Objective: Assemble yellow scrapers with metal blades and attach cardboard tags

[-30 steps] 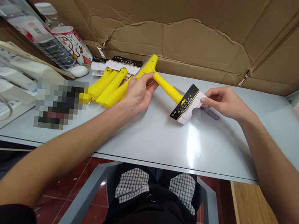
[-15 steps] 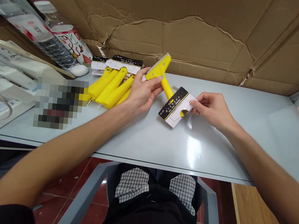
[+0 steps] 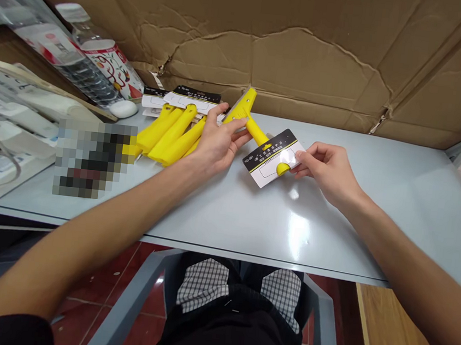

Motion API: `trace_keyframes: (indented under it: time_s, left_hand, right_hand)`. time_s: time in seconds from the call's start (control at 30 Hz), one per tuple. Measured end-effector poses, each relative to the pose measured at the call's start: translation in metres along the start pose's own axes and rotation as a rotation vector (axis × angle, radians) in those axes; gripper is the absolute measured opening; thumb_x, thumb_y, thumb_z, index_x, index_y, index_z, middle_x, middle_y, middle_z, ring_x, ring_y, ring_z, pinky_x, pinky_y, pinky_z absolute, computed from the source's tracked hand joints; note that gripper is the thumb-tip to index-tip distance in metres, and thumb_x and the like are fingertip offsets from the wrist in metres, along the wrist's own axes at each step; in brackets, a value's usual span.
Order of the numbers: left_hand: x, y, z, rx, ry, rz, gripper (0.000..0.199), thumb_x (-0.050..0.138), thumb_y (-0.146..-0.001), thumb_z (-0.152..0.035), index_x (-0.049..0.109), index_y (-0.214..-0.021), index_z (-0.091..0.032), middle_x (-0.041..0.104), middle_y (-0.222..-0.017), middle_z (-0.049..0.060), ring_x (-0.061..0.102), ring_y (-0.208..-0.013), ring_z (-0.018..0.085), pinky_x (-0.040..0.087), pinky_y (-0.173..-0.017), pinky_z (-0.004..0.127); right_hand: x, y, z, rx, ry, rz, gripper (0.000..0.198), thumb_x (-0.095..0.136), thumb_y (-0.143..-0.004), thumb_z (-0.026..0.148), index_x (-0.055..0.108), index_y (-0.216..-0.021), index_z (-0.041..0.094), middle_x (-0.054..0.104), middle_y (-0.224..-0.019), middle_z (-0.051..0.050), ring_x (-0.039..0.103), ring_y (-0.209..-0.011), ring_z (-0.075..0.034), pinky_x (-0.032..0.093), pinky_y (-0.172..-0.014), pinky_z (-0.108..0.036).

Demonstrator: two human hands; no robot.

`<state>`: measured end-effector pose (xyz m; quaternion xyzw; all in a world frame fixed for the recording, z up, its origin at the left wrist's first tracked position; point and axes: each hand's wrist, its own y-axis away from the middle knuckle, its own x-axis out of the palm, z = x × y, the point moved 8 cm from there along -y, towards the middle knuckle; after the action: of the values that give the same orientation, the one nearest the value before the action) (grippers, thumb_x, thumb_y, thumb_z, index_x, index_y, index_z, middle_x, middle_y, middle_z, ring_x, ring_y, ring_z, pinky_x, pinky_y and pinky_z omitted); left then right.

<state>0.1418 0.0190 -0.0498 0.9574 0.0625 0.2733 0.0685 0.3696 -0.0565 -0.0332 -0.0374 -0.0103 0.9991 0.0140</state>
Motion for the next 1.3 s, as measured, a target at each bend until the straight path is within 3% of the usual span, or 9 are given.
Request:
trace_keyframes:
  time_s: [0.2,0.37,0.6,0.8,1.07,1.17,1.3]
  left_hand:
    - [0.000,0.000,0.002,-0.023,-0.014,0.001,0.059,0.069,-0.095,0.000,0.054,-0.145,-0.027,0.079,-0.118,0.007,0.077,-0.113,0.021,0.062,-0.107,0.039]
    - [-0.001,0.003,0.014,-0.108,-0.153,0.022,0.055,0.076,-0.094,-0.008,0.057,-0.142,-0.027,0.080,-0.109,0.005,0.078,-0.096,0.022,0.063,-0.093,0.041]
    - [0.006,0.006,0.021,-0.064,-0.224,0.146,0.051,0.078,-0.091,-0.012,0.061,-0.137,-0.025,0.081,-0.112,0.007,0.079,-0.097,0.023,0.062,-0.091,0.037]
    - [0.010,0.011,0.030,-0.078,-0.265,0.243,0.043,0.082,-0.087,-0.018,0.070,-0.128,-0.025,0.080,-0.103,0.006,0.076,-0.093,0.023,0.063,-0.089,0.039]
    - [0.018,0.012,0.031,-0.054,-0.242,0.315,0.021,0.077,-0.092,-0.029,0.079,-0.111,-0.021,0.079,-0.108,0.006,0.074,-0.105,0.023,0.062,-0.090,0.034]
    - [0.022,0.015,0.031,-0.046,-0.274,0.379,0.022,0.081,-0.089,-0.035,0.082,-0.104,-0.019,0.081,-0.113,0.007,0.074,-0.109,0.024,0.061,-0.091,0.033]
    - [0.028,0.021,0.035,-0.069,-0.325,0.530,0.029,0.088,-0.085,-0.038,0.085,-0.103,-0.015,0.082,-0.106,0.009,0.074,-0.097,0.023,0.059,-0.090,0.036]
  right_hand:
    - [0.001,0.001,-0.001,0.001,-0.046,-0.004,0.030,0.087,-0.088,0.027,0.066,-0.068,0.019,0.080,-0.079,-0.008,0.078,-0.072,-0.018,0.065,-0.066,-0.031]
    - [0.001,0.001,-0.001,-0.012,-0.064,-0.026,0.028,0.083,-0.089,0.027,0.066,-0.068,0.021,0.081,-0.082,-0.007,0.079,-0.077,-0.018,0.065,-0.065,-0.029]
    - [0.005,0.000,-0.010,0.032,-0.078,-0.030,0.027,0.085,-0.087,0.027,0.066,-0.069,0.021,0.080,-0.083,-0.006,0.078,-0.077,-0.019,0.068,-0.065,-0.030]
    - [0.005,0.004,-0.005,0.028,-0.068,-0.024,0.031,0.086,-0.085,0.033,0.061,-0.069,0.023,0.079,-0.090,-0.007,0.078,-0.076,-0.021,0.060,-0.047,-0.027]
    - [0.000,0.002,-0.008,0.041,0.000,-0.047,0.037,0.090,-0.085,0.045,0.061,-0.075,0.024,0.080,-0.094,-0.007,0.079,-0.077,-0.021,0.059,-0.049,-0.027]
    - [0.000,0.002,-0.008,0.046,-0.015,-0.054,0.036,0.091,-0.085,0.042,0.063,-0.075,0.023,0.078,-0.089,-0.006,0.078,-0.073,-0.019,0.060,-0.049,-0.027]
    - [-0.001,0.002,-0.008,0.044,-0.019,-0.070,0.036,0.091,-0.084,0.042,0.063,-0.075,0.023,0.077,-0.086,-0.005,0.077,-0.070,-0.019,0.059,-0.049,-0.027]
